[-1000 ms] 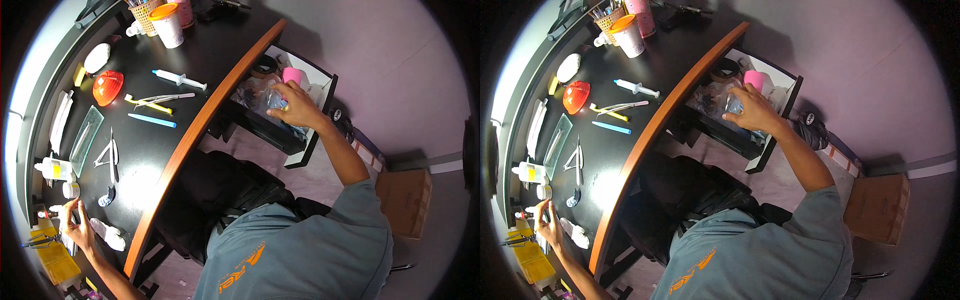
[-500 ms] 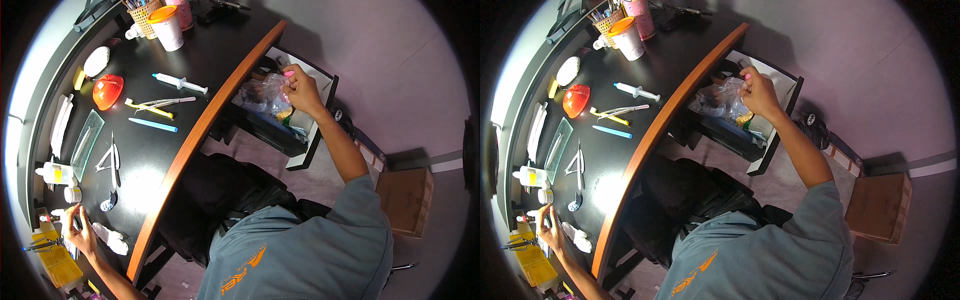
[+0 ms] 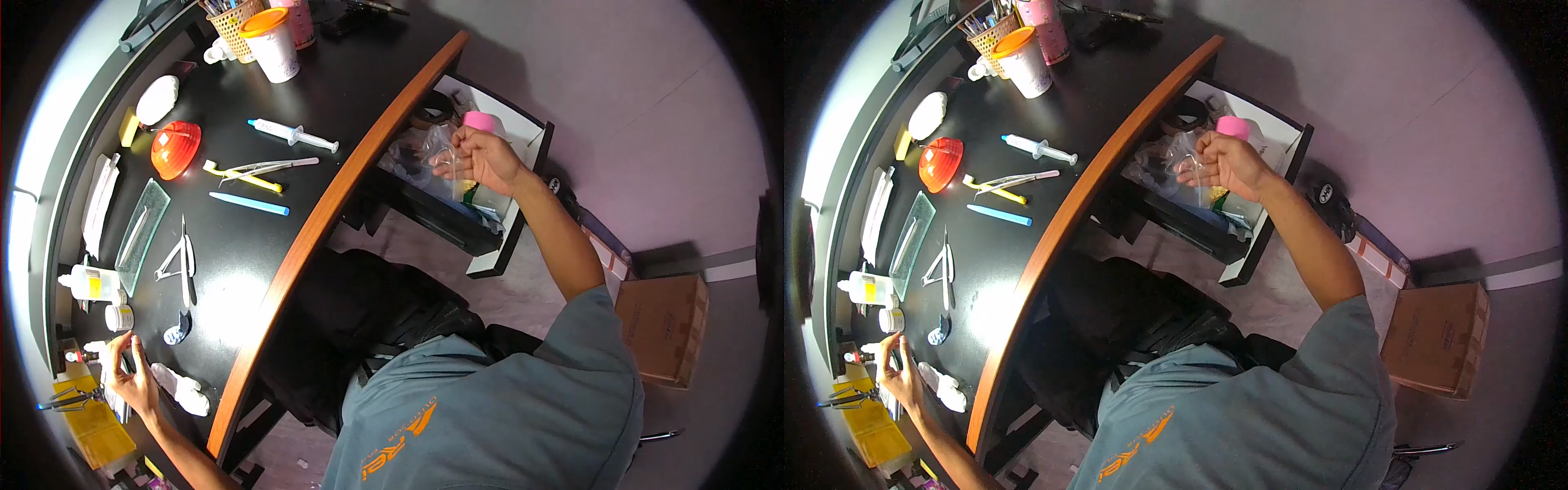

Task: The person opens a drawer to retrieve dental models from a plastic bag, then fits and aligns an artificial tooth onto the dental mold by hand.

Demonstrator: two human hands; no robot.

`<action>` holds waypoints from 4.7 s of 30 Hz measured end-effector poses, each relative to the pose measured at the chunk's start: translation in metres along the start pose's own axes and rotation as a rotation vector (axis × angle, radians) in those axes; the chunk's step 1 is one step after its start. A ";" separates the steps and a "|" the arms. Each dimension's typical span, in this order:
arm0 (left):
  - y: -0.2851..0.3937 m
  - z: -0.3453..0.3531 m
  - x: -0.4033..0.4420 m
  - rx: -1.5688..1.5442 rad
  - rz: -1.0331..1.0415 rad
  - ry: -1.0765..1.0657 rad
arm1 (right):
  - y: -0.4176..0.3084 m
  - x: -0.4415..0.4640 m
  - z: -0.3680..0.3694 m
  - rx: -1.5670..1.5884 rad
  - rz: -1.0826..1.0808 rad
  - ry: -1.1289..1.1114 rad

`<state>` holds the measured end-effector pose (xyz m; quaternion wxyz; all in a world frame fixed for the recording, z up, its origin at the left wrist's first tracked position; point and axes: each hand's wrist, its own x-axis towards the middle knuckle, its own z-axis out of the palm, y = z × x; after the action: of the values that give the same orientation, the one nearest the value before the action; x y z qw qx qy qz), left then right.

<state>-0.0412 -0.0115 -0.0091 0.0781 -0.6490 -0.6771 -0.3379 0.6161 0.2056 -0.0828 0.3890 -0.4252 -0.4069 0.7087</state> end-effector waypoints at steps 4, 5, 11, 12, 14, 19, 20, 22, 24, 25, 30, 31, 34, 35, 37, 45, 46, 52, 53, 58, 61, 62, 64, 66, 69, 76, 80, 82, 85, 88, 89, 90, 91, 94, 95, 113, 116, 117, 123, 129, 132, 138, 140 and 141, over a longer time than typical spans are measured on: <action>0.003 -0.002 0.001 0.008 0.006 -0.011 | 0.021 0.008 -0.005 -0.311 0.025 -0.020; 0.003 -0.001 0.001 0.001 0.003 -0.007 | 0.025 0.010 -0.006 -0.423 -0.016 -0.002; 0.003 -0.004 0.001 -0.002 0.000 0.001 | 0.027 0.009 0.007 -0.965 -0.090 0.134; 0.003 -0.004 0.000 0.004 0.002 0.004 | 0.020 0.005 0.013 -1.096 -0.088 0.136; 0.004 -0.004 0.000 0.005 0.002 0.004 | 0.016 0.004 0.018 -1.247 -0.127 0.130; 0.003 -0.004 0.000 -0.013 0.000 0.000 | 0.031 0.016 0.012 -1.288 -0.196 0.070; 0.002 -0.004 0.000 -0.009 0.002 -0.001 | 0.034 0.017 0.009 -1.287 -0.215 0.052; 0.002 -0.005 -0.001 0.000 0.003 0.002 | 0.034 0.016 0.010 -1.286 -0.255 0.012; 0.001 -0.003 -0.002 -0.010 0.002 0.011 | 0.027 0.010 0.014 -1.296 -0.243 0.001; 0.000 -0.003 -0.002 -0.015 0.002 0.016 | 0.024 0.007 0.015 -1.300 -0.237 -0.005; 0.006 -0.003 -0.001 0.001 -0.006 0.017 | 0.031 0.007 -0.026 -1.003 -0.330 0.139; 0.007 -0.003 0.000 0.010 0.003 0.015 | 0.032 0.006 -0.035 -0.905 -0.333 0.189; 0.009 -0.003 0.000 0.010 -0.023 0.005 | 0.019 -0.002 -0.048 -1.045 -0.200 0.169; 0.008 -0.002 0.001 0.008 -0.021 0.005 | 0.013 -0.004 -0.048 -1.050 -0.156 0.162; 0.007 -0.002 0.000 0.007 -0.018 0.005 | 0.013 -0.003 -0.049 -1.081 -0.184 0.123; 0.007 0.000 0.000 -0.012 -0.040 -0.009 | 0.012 0.006 -0.009 -0.764 -0.074 -0.234; 0.007 -0.001 0.000 -0.016 -0.044 -0.008 | 0.011 0.009 -0.005 -0.824 -0.027 -0.211; 0.010 -0.003 0.000 0.011 -0.034 -0.006 | 0.007 0.019 0.022 -1.299 -0.253 -0.093; 0.011 -0.003 0.000 0.006 -0.025 -0.003 | 0.001 0.018 0.027 -1.376 -0.216 -0.081; 0.012 -0.004 0.001 -0.010 -0.014 0.013 | -0.003 0.014 0.034 -1.339 -0.244 0.084; 0.010 -0.004 -0.001 -0.006 -0.018 0.017 | 0.004 0.016 0.027 -1.337 -0.268 0.221; 0.010 -0.005 -0.001 -0.007 -0.008 0.016 | 0.006 0.018 0.025 -1.349 -0.235 0.262; 0.008 -0.006 -0.002 -0.018 -0.029 0.001 | 0.014 0.023 0.016 -1.313 -0.237 0.323; 0.004 -0.006 -0.002 -0.023 -0.024 0.004 | 0.023 0.028 0.010 -1.217 -0.308 0.358; 0.007 -0.007 -0.002 -0.030 -0.021 0.007 | 0.019 0.026 0.009 -1.250 -0.262 0.368; 0.010 -0.007 -0.001 -0.010 0.002 0.009 | 0.024 0.028 0.004 -1.131 -0.359 0.361; 0.011 -0.007 -0.001 -0.006 0.004 0.002 | 0.024 0.027 0.001 -1.127 -0.327 0.381; 0.010 -0.007 -0.001 0.004 0.015 0.001 | 0.021 0.024 0.007 -1.131 -0.328 0.388; 0.007 -0.006 -0.002 -0.005 0.011 0.003 | 0.015 0.017 0.011 -1.193 -0.358 0.393; 0.009 -0.007 -0.001 -0.010 0.006 -0.001 | 0.018 0.021 -0.003 -1.199 -0.379 0.364; 0.010 -0.007 -0.001 -0.013 0.003 -0.003 | 0.019 0.023 -0.006 -1.187 -0.370 0.352; 0.011 -0.007 -0.001 -0.017 0.001 -0.004 | 0.022 0.026 -0.011 -1.174 -0.361 0.341; 0.012 -0.007 0.000 -0.020 -0.001 -0.006 | 0.027 0.031 -0.019 -1.111 -0.370 0.335; 0.012 -0.007 0.000 -0.017 -0.012 -0.010 | 0.038 0.040 -0.029 -0.921 -0.400 0.312; 0.012 -0.007 -0.001 -0.020 -0.015 -0.009 | 0.041 0.042 -0.031 -0.858 -0.415 0.299; 0.009 -0.006 -0.001 -0.025 -0.011 -0.019 | 0.020 0.020 0.004 -1.382 -0.458 0.418; 0.011 -0.006 -0.001 -0.025 -0.004 -0.015 | 0.020 0.017 0.017 -1.509 -0.454 0.427; 0.012 -0.006 0.000 -0.030 0.000 -0.013 | 0.020 0.017 0.017 -1.523 -0.438 0.421; 0.013 -0.008 0.000 -0.044 0.010 -0.010 | 0.026 0.021 0.015 -1.459 -0.756 0.146; 0.020 -0.007 0.001 -0.065 0.024 -0.013 | 0.034 0.027 0.018 -1.502 -0.627 0.199; 0.023 -0.007 0.002 -0.064 0.050 -0.017 | 0.029 0.026 0.025 -1.480 -0.472 0.186; 0.026 -0.006 0.003 -0.077 0.036 -0.013 | 0.035 0.029 0.023 -1.405 -0.525 0.116; 0.024 -0.006 0.002 -0.075 0.030 -0.023 | 0.035 0.034 0.019 -1.341 -0.353 0.113; 0.023 -0.006 0.002 -0.074 0.026 -0.028 | 0.034 0.036 0.017 -1.307 -0.268 0.111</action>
<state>-0.0223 -0.0146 0.0051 0.0492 -0.6648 -0.6567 -0.3525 0.5812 0.2213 -0.1191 0.1566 -0.5550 -0.7812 0.2392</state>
